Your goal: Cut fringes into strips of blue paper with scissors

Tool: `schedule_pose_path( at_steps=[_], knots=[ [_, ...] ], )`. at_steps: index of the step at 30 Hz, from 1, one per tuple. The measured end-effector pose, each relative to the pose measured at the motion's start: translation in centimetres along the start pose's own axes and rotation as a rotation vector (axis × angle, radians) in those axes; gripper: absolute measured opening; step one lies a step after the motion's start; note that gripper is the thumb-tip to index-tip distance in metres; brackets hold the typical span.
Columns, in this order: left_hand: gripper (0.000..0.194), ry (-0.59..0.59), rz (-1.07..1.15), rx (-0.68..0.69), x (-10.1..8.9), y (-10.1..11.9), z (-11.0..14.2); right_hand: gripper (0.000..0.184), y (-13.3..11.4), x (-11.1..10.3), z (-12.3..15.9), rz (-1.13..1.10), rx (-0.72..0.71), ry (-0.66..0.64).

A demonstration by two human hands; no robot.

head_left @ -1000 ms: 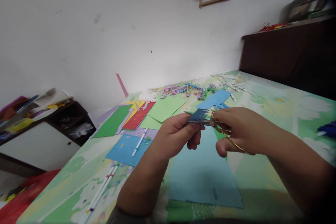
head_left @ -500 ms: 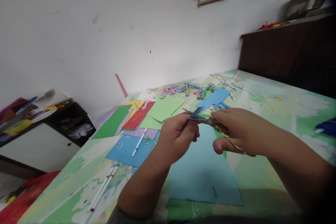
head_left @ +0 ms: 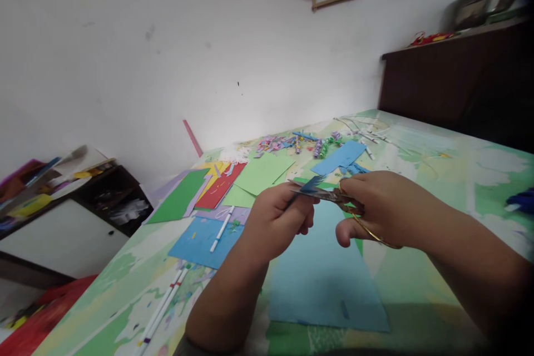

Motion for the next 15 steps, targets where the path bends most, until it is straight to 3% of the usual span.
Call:
schedule_pose_path(
  at_steps=[4, 7, 11, 15],
  knots=[
    [0.021, -0.072, 0.182, -0.197, 0.4, -1.2, 0.2, 0.062, 0.2, 0.0, -0.1, 0.024, 0.015, -0.019],
    [0.028, -0.126, 0.268, -0.242, 0.5, -1.4, 0.4, 0.060, 0.2, -0.1, -0.1, 0.003, 0.022, -0.023],
    [0.026, -0.119, 0.222, -0.171, 0.3, -0.9, 0.4, 0.058, -0.2, -0.4, -0.1, -0.112, -0.023, -0.008],
    [0.025, -0.037, 0.053, 0.018, 0.1, 0.2, 0.3, 0.055, -0.1, -0.4, 0.1, -0.139, 0.004, -0.014]
  ],
)
Point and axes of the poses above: each hand's wrist, its own z-axis away from the middle knuckle, its own x-axis out of the palm, y = z × x, the point moved 7 cm from there along -z, towards the middle knuckle, and after that the axes turned 14 degrees about y, right-handed, at the moved point
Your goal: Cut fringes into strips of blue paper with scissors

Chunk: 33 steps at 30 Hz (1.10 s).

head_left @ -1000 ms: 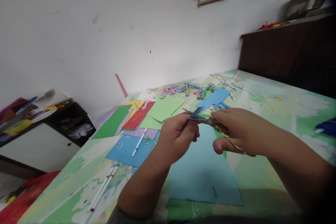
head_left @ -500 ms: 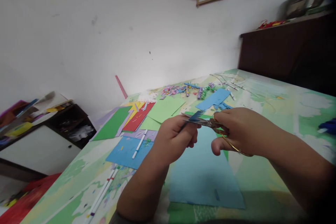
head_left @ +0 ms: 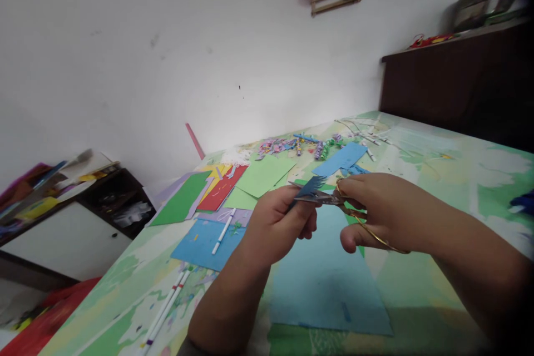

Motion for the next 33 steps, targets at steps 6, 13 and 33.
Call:
schedule_pose_path(
  at_steps=[6, 13, 33],
  knots=[
    [0.031, 0.091, -0.278, 0.304, 0.0, 1.6, 0.4, 0.054, -0.2, -0.3, 0.4, 0.026, 0.015, 0.003],
    [0.028, 0.179, -0.425, 0.414, 0.2, 1.9, 1.1, 0.053, -0.6, -0.6, 0.6, 0.019, 0.002, 0.025],
    [0.025, 0.212, -0.532, 0.468, 0.2, 2.1, 1.5, 0.060, -0.8, -0.5, 0.1, 0.113, 0.046, 0.073]
  ],
)
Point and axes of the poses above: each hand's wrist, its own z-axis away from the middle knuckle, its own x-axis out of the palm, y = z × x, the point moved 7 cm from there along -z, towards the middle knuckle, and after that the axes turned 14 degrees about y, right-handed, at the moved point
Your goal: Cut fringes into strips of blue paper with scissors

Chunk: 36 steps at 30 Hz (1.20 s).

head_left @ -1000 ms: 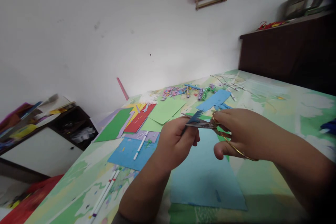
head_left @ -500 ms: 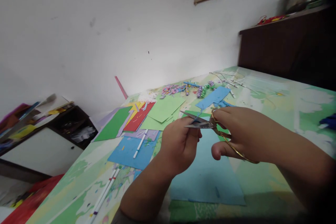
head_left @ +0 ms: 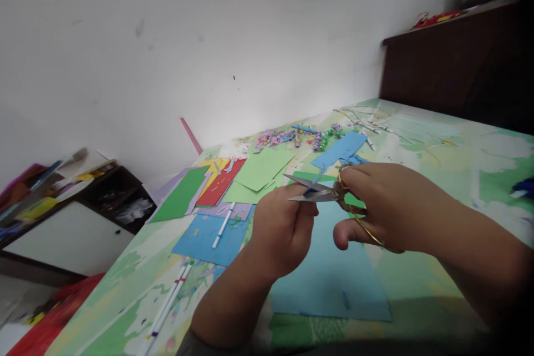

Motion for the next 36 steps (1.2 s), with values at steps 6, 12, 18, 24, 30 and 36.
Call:
schedule_pose_path(
  at_steps=[6, 12, 18, 24, 30, 36],
  knots=[
    [0.028, -0.047, 0.084, -0.017, -0.1, -0.1, -0.5, 0.068, 0.1, 0.1, 0.0, 0.082, -0.008, 0.034],
    [0.029, -0.193, 0.347, -0.230, 0.2, -1.1, -0.5, 0.066, 0.4, 0.2, -0.1, 0.064, -0.016, 0.036],
    [0.021, -0.238, 0.537, -0.381, 0.7, -1.7, -0.4, 0.063, 0.5, 0.5, 0.0, -0.045, -0.024, -0.013],
    [0.030, -0.218, 0.395, -0.330, 1.0, -1.6, -0.4, 0.056, 0.5, 0.7, 0.2, -0.137, -0.042, -0.081],
    [0.030, -0.163, 0.247, -0.330, 1.4, -1.8, -0.1, 0.052, 0.4, 0.8, 0.2, -0.122, -0.024, -0.071],
    [0.027, -0.139, 0.192, -0.321, 1.3, -1.8, 0.0, 0.054, 0.4, 0.9, 0.1, -0.093, 0.001, -0.055]
  ],
)
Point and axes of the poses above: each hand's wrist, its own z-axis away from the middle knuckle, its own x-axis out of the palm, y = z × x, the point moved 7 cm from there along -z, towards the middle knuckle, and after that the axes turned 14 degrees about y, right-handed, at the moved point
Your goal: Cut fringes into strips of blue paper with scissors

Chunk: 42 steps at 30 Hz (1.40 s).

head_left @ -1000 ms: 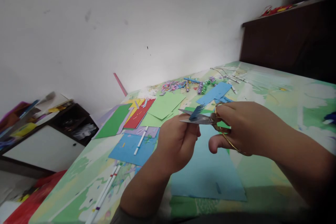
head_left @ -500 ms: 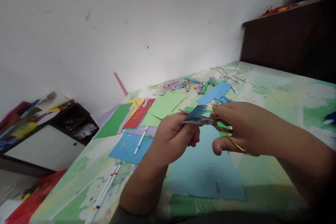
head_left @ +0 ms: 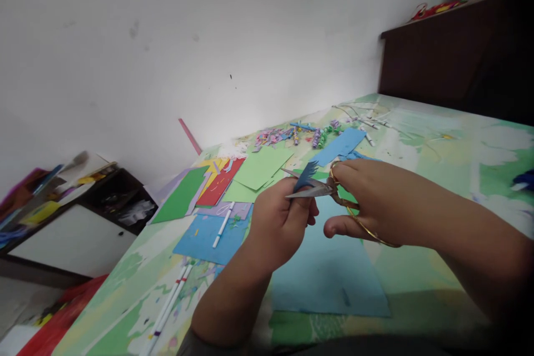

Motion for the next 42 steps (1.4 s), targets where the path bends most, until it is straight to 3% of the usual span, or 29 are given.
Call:
schedule_pose_path(
  at_steps=[12, 19, 28, 32, 38, 42],
  knots=[
    [0.016, 0.025, 0.073, -0.176, 0.53, -0.90, 0.19, 0.055, 0.28, -0.08, -0.29, 0.064, 0.026, 0.044],
    [0.016, 0.060, 0.073, -0.194, 0.44, -0.99, 0.41, 0.055, 0.24, -0.18, -0.10, 0.065, -0.002, 0.047],
    [0.016, 0.089, 0.019, -0.118, 0.23, -0.34, 0.48, 0.061, 0.04, -0.24, -0.18, 0.099, 0.018, 0.013],
    [0.018, 0.050, 0.043, -0.116, 0.05, -0.03, 0.49, 0.063, -0.08, -0.41, -0.25, 0.140, -0.003, 0.018],
    [0.019, -0.058, 0.171, -0.241, 0.11, -0.27, 0.34, 0.067, 0.16, -0.51, -0.16, 0.135, -0.004, 0.026],
    [0.017, -0.054, 0.301, -0.353, 0.30, -0.68, 0.25, 0.065, 0.22, -0.62, -0.06, 0.151, -0.010, 0.052]
  ],
)
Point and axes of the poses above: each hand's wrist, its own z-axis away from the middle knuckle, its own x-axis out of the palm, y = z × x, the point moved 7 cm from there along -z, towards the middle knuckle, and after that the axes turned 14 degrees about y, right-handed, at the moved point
